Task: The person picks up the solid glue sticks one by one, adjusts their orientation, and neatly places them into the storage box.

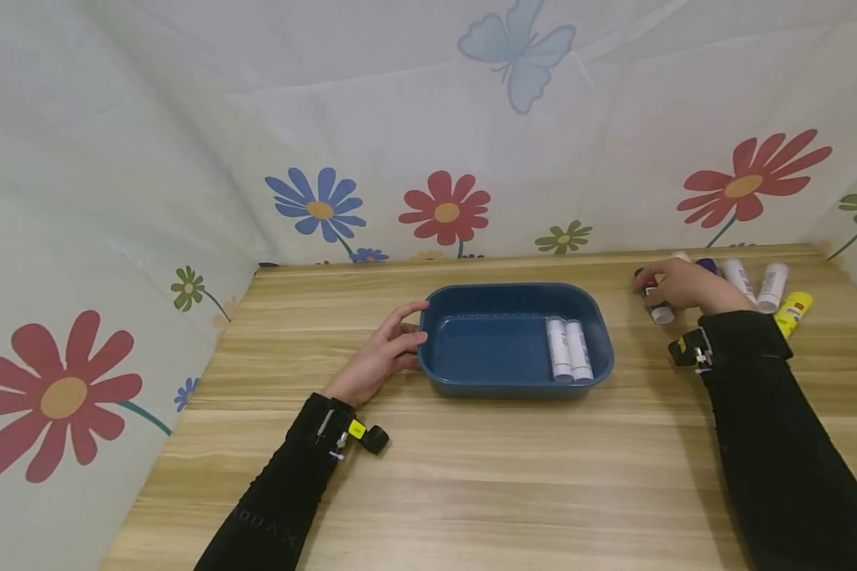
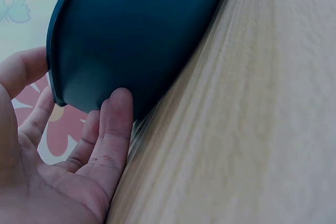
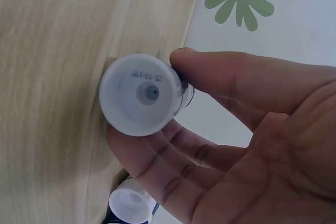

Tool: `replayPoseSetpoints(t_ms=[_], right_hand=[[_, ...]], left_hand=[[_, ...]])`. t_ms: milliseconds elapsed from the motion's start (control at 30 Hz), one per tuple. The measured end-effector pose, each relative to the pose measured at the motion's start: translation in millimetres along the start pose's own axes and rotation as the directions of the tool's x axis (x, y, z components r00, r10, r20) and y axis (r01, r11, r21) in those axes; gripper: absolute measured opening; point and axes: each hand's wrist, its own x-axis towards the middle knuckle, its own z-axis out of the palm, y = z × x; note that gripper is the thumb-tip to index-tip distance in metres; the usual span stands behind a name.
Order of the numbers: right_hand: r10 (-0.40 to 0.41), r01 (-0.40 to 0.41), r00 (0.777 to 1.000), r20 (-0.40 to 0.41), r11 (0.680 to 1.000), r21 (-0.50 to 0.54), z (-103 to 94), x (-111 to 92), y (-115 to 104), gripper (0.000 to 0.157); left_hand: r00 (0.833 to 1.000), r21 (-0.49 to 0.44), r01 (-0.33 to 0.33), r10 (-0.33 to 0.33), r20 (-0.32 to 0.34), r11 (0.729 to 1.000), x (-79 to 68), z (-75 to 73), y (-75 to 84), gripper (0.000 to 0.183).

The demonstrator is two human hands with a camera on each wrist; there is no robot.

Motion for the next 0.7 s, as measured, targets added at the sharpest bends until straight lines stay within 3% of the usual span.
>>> replayPoseSetpoints(t_ms=[333, 700], right_hand=[[-0.008, 0.007, 0.999, -0.031, 0.999, -0.032, -1.9, -1, 2, 0.035], [-0.009, 0.010, 1.000, -0.003, 0.993, 0.121, -9.5, -9, -9, 0.040]], left_hand=[[1.000, 0.004, 0.001, -0.001, 0.003, 1.000, -1.5, 1.5, 1.4, 0.047], [1.000, 0.011, -0.003, 0.003, 0.004, 1.000, -0.5, 0.6, 0.2, 0.047]])
